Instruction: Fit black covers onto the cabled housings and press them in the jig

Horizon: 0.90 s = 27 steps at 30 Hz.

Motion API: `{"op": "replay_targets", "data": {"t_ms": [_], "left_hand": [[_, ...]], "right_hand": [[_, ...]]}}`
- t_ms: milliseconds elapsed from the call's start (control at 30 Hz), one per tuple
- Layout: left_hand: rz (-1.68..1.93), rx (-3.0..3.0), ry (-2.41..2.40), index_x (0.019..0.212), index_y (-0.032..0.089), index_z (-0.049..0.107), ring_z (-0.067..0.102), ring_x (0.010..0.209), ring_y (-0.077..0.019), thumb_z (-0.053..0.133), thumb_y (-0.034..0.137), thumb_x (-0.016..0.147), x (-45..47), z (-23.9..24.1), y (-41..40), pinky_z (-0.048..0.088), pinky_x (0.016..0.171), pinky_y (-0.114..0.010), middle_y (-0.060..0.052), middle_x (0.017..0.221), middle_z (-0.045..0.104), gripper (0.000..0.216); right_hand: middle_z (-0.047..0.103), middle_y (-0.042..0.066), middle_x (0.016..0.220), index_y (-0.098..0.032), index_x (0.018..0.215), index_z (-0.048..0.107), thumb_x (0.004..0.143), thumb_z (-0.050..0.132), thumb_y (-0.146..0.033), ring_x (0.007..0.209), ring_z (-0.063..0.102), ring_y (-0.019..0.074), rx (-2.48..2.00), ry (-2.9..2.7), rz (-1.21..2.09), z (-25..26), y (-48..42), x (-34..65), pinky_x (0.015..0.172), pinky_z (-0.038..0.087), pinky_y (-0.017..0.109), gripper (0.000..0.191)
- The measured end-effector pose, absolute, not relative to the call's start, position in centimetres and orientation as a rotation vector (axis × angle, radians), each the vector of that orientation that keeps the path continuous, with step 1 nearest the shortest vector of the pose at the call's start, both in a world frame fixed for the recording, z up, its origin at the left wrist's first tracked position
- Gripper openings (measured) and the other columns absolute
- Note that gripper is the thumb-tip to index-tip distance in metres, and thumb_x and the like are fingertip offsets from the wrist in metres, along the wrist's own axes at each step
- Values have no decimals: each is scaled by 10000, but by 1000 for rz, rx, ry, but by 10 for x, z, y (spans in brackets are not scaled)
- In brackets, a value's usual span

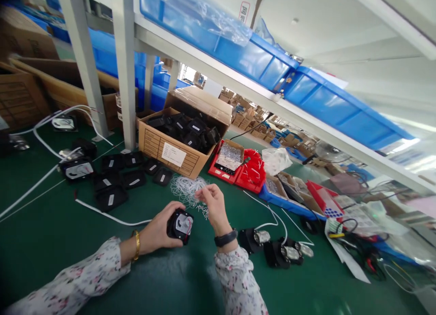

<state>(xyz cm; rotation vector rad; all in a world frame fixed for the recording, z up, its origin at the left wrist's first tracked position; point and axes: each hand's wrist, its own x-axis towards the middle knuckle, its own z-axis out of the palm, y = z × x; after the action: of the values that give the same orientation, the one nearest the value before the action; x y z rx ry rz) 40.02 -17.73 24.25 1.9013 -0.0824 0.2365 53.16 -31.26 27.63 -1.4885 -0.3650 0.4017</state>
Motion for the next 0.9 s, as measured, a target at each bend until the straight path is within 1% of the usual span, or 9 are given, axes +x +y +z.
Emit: {"op": "replay_targets", "data": {"t_ms": [200, 333, 400, 467, 533, 600, 667, 767, 900], "left_hand": [[203, 2016, -8, 1102, 196, 437, 504, 1053, -246, 726, 278, 552, 395, 237, -174, 425, 925, -368, -64, 1133, 471, 627], [147, 2128, -11, 1071, 185, 452, 537, 1000, -240, 718, 317, 545, 402, 236, -172, 444, 893, -358, -57, 1097, 491, 603], [99, 2193, -41, 1059, 180, 462, 536, 1026, -254, 719, 359, 538, 407, 236, -170, 440, 904, -362, -72, 1140, 485, 608], [59, 2262, -48, 1051, 175, 470, 505, 1104, -282, 719, 394, 534, 410, 236, -169, 432, 921, -366, -108, 1269, 419, 614], [19, 2327, -35, 1042, 173, 479, 466, 1169, -308, 718, 419, 536, 412, 236, -168, 434, 923, -371, -129, 1398, 288, 612], [-24, 2382, -27, 1051, 180, 484, 478, 1163, -322, 706, 444, 553, 411, 238, -168, 456, 892, -378, -120, 1462, 173, 606], [-53, 2431, -28, 1072, 191, 480, 515, 1119, -321, 693, 463, 572, 409, 241, -167, 473, 869, -387, -103, 1479, 127, 608], [-44, 2492, -13, 1092, 191, 463, 527, 1084, -314, 695, 473, 575, 402, 247, -168, 476, 873, -406, -109, 1429, 217, 633], [89, 2483, 56, 1115, 194, 439, 503, 1076, -296, 686, 491, 595, 388, 250, -169, 445, 928, -435, -94, 1265, 364, 648]], "right_hand": [[658, 26, 730, -192, 738, 497, 702, 667, -439, 705, 628, 171, -1514, -281, 309, 294, -364, 545, 717, 495, 328, 302], [664, 47, 746, -177, 752, 504, 710, 674, -429, 689, 629, 168, -1580, -244, 508, 312, -401, 525, 677, 501, 306, 307], [664, 50, 767, -176, 780, 504, 717, 669, -425, 688, 633, 166, -1548, -196, 647, 312, -420, 508, 659, 501, 296, 305], [661, 53, 787, -183, 799, 500, 735, 643, -432, 707, 639, 176, -1535, -122, 735, 301, -438, 492, 660, 503, 308, 294], [656, 63, 798, -186, 798, 514, 772, 574, -449, 719, 641, 191, -1743, -74, 685, 280, -458, 477, 654, 507, 327, 271], [644, 89, 820, -175, 788, 545, 768, 554, -436, 729, 630, 213, -2088, -42, 494, 256, -480, 467, 658, 501, 352, 261], [622, 117, 885, -162, 808, 572, 723, 595, -385, 773, 607, 237, -2341, -11, 273, 236, -500, 460, 712, 479, 384, 240], [607, 111, 918, -166, 833, 591, 702, 606, -311, 817, 574, 245, -2438, -9, 132, 220, -519, 458, 775, 438, 389, 196], [608, 37, 708, -184, 764, 598, 782, 507, -257, 656, 559, 189, -2475, -152, 161, 216, -514, 463, 642, 438, 315, 118]]}}
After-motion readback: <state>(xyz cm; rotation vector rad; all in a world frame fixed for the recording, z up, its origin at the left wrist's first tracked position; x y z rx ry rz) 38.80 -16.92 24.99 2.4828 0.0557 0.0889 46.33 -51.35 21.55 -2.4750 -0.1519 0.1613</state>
